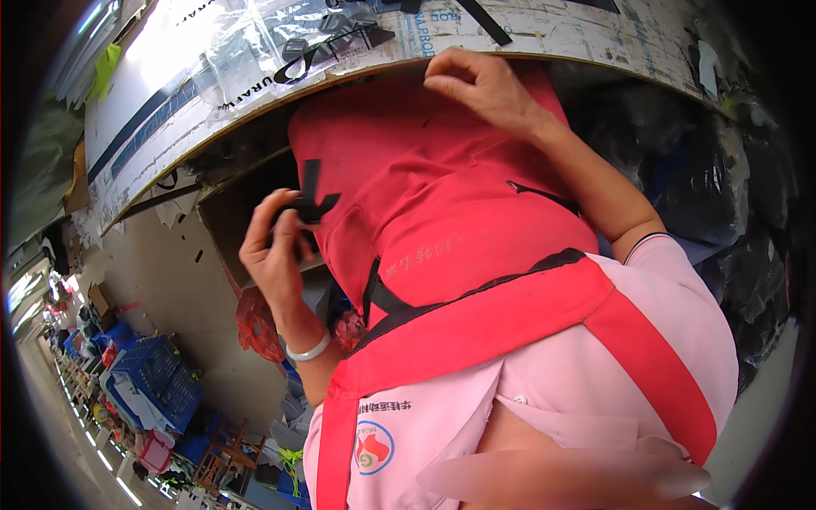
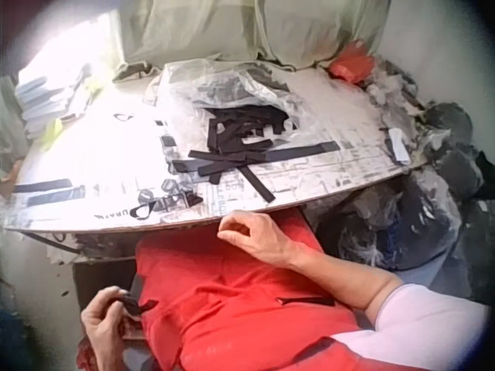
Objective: Threading black webbing straps through plastic buckle adjusters.
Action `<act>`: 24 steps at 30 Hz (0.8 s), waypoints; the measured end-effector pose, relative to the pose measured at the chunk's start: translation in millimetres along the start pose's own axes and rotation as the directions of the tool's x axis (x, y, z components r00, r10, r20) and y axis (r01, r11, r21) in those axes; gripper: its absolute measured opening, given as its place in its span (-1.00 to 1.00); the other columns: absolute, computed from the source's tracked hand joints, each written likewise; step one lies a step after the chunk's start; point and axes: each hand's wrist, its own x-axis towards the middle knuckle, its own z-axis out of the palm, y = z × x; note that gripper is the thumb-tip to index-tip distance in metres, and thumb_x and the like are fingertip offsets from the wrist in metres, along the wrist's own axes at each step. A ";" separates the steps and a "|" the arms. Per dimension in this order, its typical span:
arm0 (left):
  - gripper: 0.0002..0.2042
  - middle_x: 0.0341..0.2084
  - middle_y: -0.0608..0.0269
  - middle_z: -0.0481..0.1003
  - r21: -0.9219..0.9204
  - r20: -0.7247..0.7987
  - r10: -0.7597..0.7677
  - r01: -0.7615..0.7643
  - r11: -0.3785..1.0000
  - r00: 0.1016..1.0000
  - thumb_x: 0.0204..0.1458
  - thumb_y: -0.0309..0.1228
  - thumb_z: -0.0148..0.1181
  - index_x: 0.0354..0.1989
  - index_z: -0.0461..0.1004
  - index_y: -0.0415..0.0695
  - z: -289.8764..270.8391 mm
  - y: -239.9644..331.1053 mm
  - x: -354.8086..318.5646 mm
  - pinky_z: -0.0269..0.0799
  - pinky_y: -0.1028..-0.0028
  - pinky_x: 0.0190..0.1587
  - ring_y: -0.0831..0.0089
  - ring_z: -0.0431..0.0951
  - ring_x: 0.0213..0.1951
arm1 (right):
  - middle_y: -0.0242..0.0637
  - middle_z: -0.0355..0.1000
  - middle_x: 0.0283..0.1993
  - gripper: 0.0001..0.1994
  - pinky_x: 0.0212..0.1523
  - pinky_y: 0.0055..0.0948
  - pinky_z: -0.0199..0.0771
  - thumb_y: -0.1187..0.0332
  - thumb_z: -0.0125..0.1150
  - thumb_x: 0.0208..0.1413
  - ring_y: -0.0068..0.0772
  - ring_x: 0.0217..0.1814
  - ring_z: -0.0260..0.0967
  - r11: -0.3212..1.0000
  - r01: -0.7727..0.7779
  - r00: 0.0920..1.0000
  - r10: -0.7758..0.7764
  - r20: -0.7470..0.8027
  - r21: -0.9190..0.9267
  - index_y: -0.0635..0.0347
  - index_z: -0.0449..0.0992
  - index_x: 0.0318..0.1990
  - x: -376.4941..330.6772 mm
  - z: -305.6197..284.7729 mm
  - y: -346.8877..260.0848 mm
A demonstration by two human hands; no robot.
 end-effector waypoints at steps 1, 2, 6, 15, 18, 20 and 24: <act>-0.75 -0.11 0.13 0.53 -0.020 -0.167 0.064 -0.068 0.997 0.984 0.21 -0.52 0.07 0.04 0.44 -0.28 -15.3 -6.5 0.7 0.29 0.71 -0.61 0.60 0.51 -0.50 | -0.41 0.45 -0.25 -0.83 -0.13 -0.59 0.38 0.35 0.21 0.15 -0.59 -0.22 0.37 0.987 0.033 0.990 -0.054 -0.127 -0.159 0.22 0.51 -0.16 3.3 -18.3 3.4; -0.74 -0.11 0.12 0.53 -0.044 -0.289 0.063 -0.079 0.996 0.955 0.23 -0.44 0.07 0.05 0.43 -0.26 -39.4 -19.6 3.7 0.32 0.69 -0.59 0.53 0.54 -0.48 | -0.34 0.46 -0.16 -0.78 -0.02 -0.49 0.38 0.32 0.25 0.11 -0.41 -0.10 0.40 0.958 0.060 0.975 -0.117 -0.189 -0.282 0.17 0.52 -0.11 6.4 -39.7 14.1; -0.71 -0.05 0.10 0.48 -0.702 -0.187 -0.262 0.058 0.710 0.947 0.23 -0.42 0.05 0.08 0.36 -0.23 -93.6 -73.7 11.6 0.43 0.25 0.09 0.27 0.49 0.00 | -0.31 0.44 -0.05 -0.65 0.14 -0.39 0.29 0.31 0.31 0.03 -0.24 0.08 0.34 0.674 0.137 0.952 -0.293 -0.093 -0.726 0.10 0.53 0.01 -7.1 -84.0 56.5; -0.64 -0.21 -0.03 0.54 -0.417 0.209 -0.260 0.326 0.849 0.943 0.17 -0.52 0.10 0.14 0.32 -0.32 49.2 -51.7 23.9 0.41 0.60 -0.61 0.45 0.54 -0.50 | -0.41 0.41 -0.17 -0.71 -0.15 -0.58 0.38 0.46 0.29 0.06 -0.52 -0.16 0.38 0.893 0.111 0.939 -0.238 -0.247 -0.435 0.06 0.56 -0.03 -12.8 -62.1 54.2; -0.76 -0.27 0.02 0.56 -0.324 0.261 -0.222 0.302 0.897 0.939 0.17 -0.50 0.12 -0.03 0.45 -0.36 63.8 -51.7 26.0 0.36 0.62 -0.64 0.51 0.51 -0.55 | -0.38 0.40 -0.08 -0.69 -0.09 -0.57 0.38 0.51 0.28 0.04 -0.42 -0.08 0.38 0.808 0.130 0.939 -0.286 -0.190 -0.574 -0.01 0.59 -0.04 -5.7 -60.7 54.2; -0.80 -0.30 0.05 0.57 -0.334 0.269 -0.228 0.313 0.889 0.936 0.17 -0.49 0.13 -0.10 0.48 -0.35 72.6 -52.2 27.8 0.41 0.60 -0.58 0.51 0.52 -0.53 | -0.37 0.40 -0.07 -0.67 -0.07 -0.55 0.37 0.52 0.28 0.01 -0.34 -0.05 0.38 0.751 0.180 0.927 -0.346 -0.147 -0.635 -0.01 0.59 -0.03 -9.3 -68.1 68.4; -0.77 -0.33 0.10 0.56 -0.442 0.290 -0.211 0.326 0.836 0.934 0.21 -0.46 0.09 -0.06 0.47 -0.36 78.4 -60.9 28.3 0.50 0.54 -0.38 0.47 0.55 -0.47 | -0.42 0.43 -0.07 -0.79 -0.24 -0.63 0.40 0.55 0.21 0.11 -0.60 -0.24 0.40 0.853 0.180 0.948 -0.284 -0.146 -0.490 0.10 0.55 -0.10 -16.4 -58.5 54.5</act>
